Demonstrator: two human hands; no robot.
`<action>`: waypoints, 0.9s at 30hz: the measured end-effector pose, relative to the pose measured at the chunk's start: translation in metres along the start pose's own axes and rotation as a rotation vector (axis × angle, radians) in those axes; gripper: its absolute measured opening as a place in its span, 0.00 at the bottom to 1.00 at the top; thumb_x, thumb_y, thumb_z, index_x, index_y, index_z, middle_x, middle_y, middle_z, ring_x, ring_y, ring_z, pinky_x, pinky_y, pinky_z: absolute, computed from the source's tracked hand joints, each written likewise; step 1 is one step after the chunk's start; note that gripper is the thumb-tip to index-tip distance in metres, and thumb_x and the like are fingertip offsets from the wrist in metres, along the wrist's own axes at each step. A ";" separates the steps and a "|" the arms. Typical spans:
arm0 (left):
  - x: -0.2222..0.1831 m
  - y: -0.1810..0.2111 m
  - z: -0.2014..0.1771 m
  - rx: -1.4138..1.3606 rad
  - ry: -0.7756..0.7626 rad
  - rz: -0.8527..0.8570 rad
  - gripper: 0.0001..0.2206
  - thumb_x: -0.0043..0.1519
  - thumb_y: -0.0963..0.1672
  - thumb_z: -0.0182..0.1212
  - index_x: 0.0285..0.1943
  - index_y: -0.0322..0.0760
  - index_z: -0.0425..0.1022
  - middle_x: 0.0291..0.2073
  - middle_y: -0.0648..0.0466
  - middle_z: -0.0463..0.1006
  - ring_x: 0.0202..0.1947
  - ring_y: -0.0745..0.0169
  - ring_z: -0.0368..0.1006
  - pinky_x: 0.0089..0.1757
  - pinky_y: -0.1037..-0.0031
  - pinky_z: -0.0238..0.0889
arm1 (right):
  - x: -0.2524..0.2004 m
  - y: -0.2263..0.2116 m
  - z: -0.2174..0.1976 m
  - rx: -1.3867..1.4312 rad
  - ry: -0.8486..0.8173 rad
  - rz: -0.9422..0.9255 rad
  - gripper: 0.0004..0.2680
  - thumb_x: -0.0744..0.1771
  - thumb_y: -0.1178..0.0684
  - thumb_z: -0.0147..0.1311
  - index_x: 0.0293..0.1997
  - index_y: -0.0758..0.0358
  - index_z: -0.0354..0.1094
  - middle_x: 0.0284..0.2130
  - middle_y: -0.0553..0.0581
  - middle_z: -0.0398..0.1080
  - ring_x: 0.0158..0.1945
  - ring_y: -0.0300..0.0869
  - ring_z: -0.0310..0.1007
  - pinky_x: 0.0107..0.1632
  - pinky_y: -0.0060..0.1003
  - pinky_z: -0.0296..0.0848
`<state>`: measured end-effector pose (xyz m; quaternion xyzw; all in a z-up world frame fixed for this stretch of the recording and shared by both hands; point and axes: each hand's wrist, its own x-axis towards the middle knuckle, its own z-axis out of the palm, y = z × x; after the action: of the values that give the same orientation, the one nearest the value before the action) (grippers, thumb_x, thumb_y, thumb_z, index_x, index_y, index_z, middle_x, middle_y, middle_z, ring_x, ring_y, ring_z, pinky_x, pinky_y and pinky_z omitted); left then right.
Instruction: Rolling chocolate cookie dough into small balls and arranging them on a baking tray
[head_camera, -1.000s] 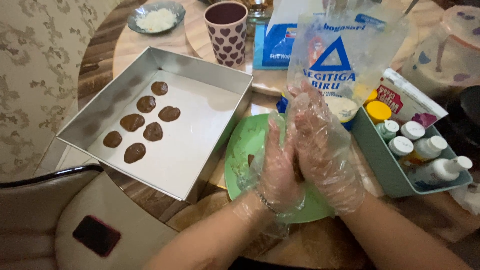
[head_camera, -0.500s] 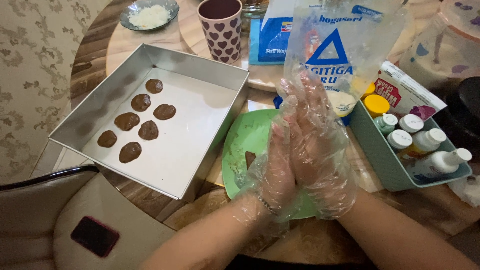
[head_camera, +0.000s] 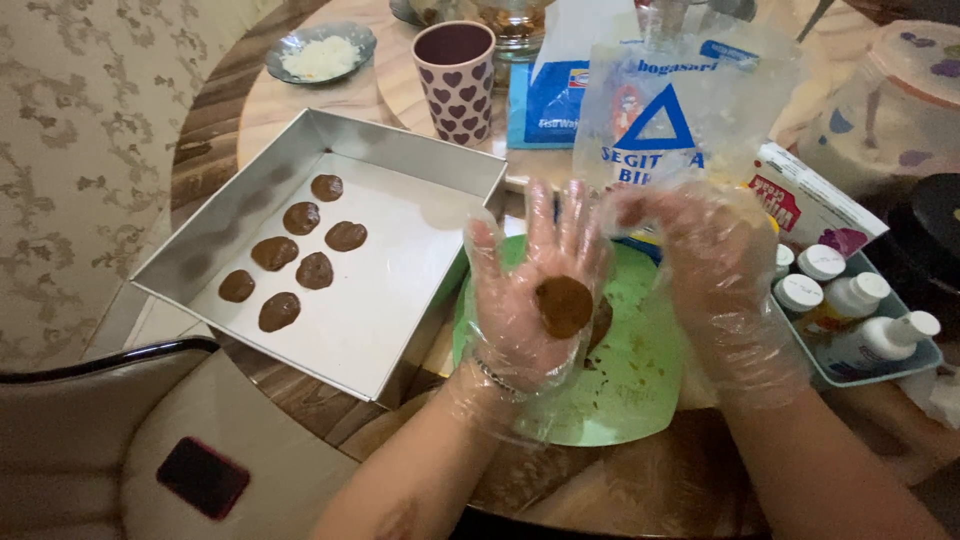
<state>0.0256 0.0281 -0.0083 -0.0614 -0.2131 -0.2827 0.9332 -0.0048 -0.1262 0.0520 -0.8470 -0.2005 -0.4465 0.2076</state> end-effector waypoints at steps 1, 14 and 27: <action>0.002 0.002 0.003 0.158 0.028 0.046 0.41 0.66 0.66 0.43 0.84 0.63 0.29 0.82 0.58 0.32 0.79 0.61 0.34 0.69 0.61 0.41 | -0.012 0.018 0.008 -0.081 -0.089 -0.057 0.09 0.72 0.60 0.46 0.47 0.56 0.76 0.45 0.52 0.78 0.47 0.45 0.76 0.56 0.42 0.72; 0.006 0.013 0.019 1.137 -0.022 0.325 0.38 0.70 0.62 0.30 0.84 0.50 0.25 0.83 0.50 0.24 0.82 0.51 0.21 0.73 0.59 0.13 | -0.001 -0.019 0.008 0.453 -0.520 0.930 0.16 0.59 0.44 0.73 0.49 0.50 0.81 0.46 0.55 0.80 0.54 0.46 0.76 0.60 0.46 0.69; 0.000 -0.004 0.051 1.168 0.028 0.299 0.31 0.69 0.58 0.20 0.79 0.51 0.24 0.79 0.51 0.26 0.78 0.50 0.22 0.70 0.56 0.15 | -0.032 0.000 0.034 0.843 -0.477 0.881 0.11 0.58 0.58 0.73 0.40 0.66 0.82 0.38 0.64 0.79 0.45 0.45 0.75 0.52 0.41 0.72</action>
<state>0.0046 0.0372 0.0380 0.4357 -0.3098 0.0143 0.8450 0.0015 -0.1132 0.0081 -0.7715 -0.0334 -0.0028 0.6353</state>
